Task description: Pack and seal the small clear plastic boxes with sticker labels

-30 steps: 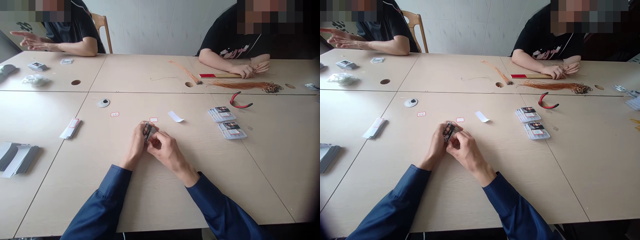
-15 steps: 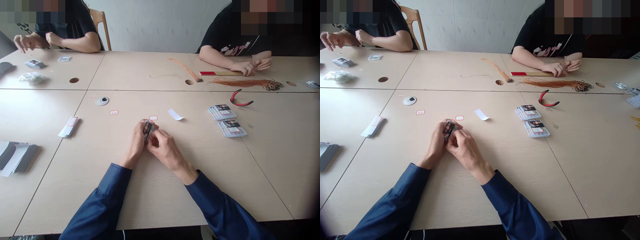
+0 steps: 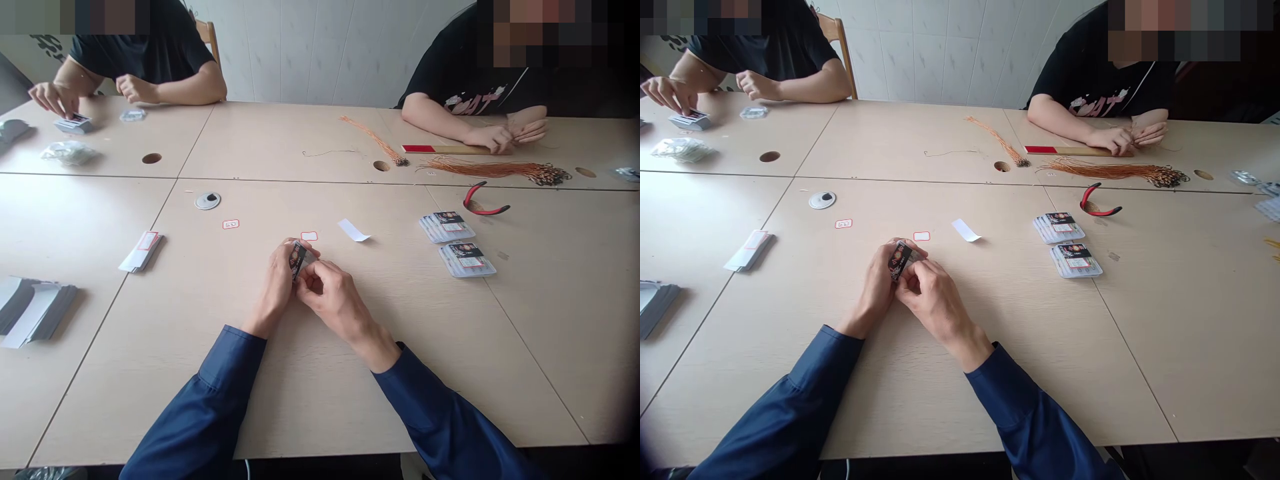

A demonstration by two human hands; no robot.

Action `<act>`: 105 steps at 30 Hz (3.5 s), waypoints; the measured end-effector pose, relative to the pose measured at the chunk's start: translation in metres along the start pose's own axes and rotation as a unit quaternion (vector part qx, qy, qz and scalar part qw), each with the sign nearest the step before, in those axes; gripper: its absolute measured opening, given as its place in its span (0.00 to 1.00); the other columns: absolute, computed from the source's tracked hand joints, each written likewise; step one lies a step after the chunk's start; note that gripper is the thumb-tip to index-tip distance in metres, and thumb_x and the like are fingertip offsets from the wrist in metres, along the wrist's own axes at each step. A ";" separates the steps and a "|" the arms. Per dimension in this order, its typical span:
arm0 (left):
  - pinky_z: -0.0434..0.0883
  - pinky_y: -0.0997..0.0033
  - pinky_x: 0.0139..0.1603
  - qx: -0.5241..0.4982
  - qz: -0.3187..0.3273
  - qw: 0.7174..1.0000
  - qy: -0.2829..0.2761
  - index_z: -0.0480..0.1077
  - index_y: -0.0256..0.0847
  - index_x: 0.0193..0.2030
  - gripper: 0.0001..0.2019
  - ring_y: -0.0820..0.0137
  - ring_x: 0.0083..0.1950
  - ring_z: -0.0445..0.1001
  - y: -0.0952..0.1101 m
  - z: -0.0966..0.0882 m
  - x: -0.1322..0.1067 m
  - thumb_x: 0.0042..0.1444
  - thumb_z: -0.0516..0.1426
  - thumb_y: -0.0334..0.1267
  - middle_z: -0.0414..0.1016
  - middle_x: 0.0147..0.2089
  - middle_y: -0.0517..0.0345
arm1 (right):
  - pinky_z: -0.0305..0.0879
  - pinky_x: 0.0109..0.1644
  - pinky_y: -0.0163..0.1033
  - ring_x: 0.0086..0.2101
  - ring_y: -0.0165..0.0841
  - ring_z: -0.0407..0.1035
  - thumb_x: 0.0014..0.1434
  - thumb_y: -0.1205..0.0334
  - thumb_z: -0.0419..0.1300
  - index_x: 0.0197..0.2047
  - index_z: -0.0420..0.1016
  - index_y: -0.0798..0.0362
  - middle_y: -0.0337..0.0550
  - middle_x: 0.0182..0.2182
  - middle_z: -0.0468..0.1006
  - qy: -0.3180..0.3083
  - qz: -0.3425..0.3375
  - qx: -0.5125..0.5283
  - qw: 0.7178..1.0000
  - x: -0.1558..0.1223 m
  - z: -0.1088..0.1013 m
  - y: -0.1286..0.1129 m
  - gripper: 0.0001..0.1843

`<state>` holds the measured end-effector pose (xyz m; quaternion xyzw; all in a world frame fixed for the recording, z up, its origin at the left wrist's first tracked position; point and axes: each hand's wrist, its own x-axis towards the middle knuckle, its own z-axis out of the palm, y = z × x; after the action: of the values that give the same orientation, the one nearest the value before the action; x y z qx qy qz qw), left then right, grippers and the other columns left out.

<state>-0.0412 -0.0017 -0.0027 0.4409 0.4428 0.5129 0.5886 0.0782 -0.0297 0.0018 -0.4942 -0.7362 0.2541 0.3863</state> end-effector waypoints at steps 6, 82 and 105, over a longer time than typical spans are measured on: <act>0.72 0.66 0.48 -0.021 -0.001 1.000 0.015 0.72 0.39 0.35 0.16 0.64 0.43 0.77 0.000 0.003 0.000 0.61 0.47 0.43 0.79 0.39 0.52 | 0.65 0.35 0.38 0.30 0.34 0.69 0.58 0.72 0.56 0.28 0.62 0.50 0.41 0.27 0.73 -0.012 -0.009 -0.023 1.000 0.001 0.000 0.000 0.10; 0.72 0.69 0.30 -0.209 -0.102 0.972 0.015 0.70 0.38 0.34 0.13 0.63 0.33 0.78 0.005 -0.001 0.003 0.54 0.52 0.45 0.79 0.33 0.51 | 0.58 0.27 0.33 0.21 0.27 0.60 0.65 0.55 0.55 0.21 0.64 0.52 0.35 0.19 0.68 -0.044 0.125 0.145 0.981 -0.005 -0.021 -0.002 0.21; 0.74 0.66 0.38 -0.220 -0.086 0.971 0.019 0.70 0.38 0.34 0.12 0.63 0.35 0.79 0.004 -0.002 0.003 0.55 0.51 0.44 0.79 0.33 0.51 | 0.62 0.31 0.33 0.26 0.27 0.64 0.58 0.62 0.58 0.28 0.67 0.51 0.35 0.24 0.69 -0.078 0.108 0.217 0.967 -0.007 -0.024 -0.010 0.07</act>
<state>-0.0432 0.0016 0.0004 0.2507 0.3664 0.5532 0.7049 0.0935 -0.0401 0.0208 -0.4539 -0.6335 0.4861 0.3955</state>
